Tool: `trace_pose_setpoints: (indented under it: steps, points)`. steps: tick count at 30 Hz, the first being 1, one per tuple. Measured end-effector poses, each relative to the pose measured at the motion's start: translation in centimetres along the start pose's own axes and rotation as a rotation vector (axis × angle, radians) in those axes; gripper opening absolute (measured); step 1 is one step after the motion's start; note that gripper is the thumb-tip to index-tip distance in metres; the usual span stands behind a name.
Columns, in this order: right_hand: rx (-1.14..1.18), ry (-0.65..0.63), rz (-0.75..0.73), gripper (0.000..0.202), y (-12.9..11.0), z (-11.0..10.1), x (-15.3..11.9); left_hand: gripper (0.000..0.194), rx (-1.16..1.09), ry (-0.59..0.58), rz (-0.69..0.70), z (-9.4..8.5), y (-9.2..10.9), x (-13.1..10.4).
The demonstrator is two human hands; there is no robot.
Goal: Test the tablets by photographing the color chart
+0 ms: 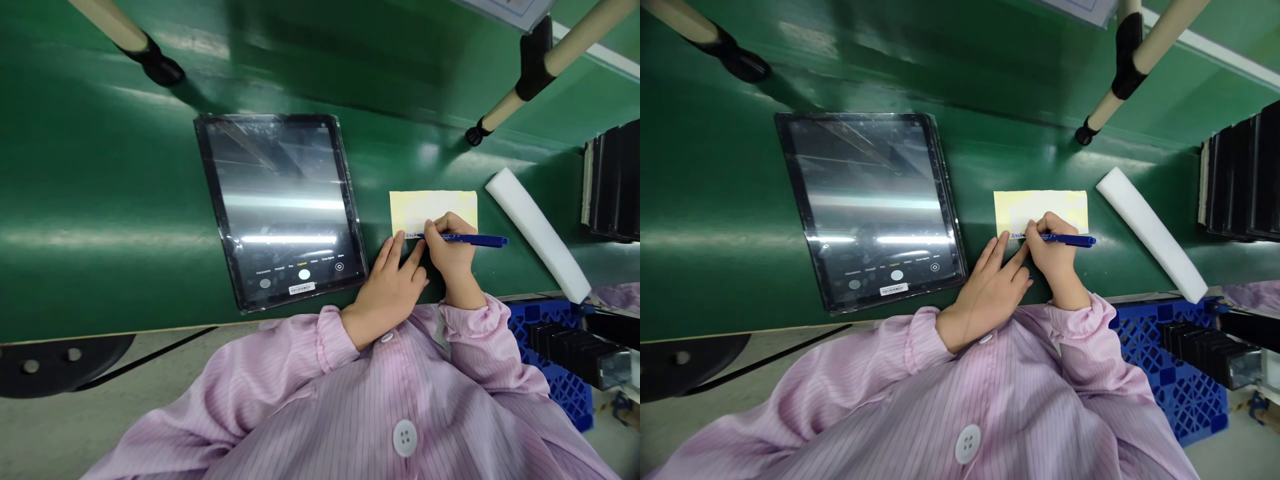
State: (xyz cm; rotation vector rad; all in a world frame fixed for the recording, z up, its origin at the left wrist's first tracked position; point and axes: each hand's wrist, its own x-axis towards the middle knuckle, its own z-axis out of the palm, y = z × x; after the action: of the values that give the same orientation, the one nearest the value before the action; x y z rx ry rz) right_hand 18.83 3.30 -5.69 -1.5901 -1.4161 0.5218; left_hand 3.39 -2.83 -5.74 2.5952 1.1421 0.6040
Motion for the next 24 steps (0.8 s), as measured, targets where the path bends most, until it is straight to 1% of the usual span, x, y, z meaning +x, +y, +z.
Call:
trace_pose_setpoints:
  steps: [6,10,16,18,22,24]
  points:
    - [0.034,-0.017,0.0,0.035,-0.11,-0.09,0.01,0.02,-0.016,-0.032,-0.011,0.01,-0.02,-0.01]
    - [0.028,-0.022,-0.005,0.035,-0.26,-0.1,-0.04,0.021,-0.01,-0.023,-0.007,0.0,0.01,0.02]
    - [0.006,-0.012,0.035,0.036,0.06,-0.1,-0.13,0.02,-0.037,-0.043,-0.017,-0.09,0.02,0.04]
    - [0.049,0.025,0.043,0.038,0.22,-0.14,-0.06,0.018,-0.04,-0.036,-0.016,-0.04,0.01,0.02]
    - [0.076,0.196,0.014,0.04,0.12,-0.32,-0.07,0.017,-0.021,-0.023,-0.013,0.05,0.04,0.04]
    - [0.069,0.228,-0.017,0.039,-0.09,-0.51,-0.27,0.018,-0.007,-0.021,-0.011,0.05,0.07,0.09]
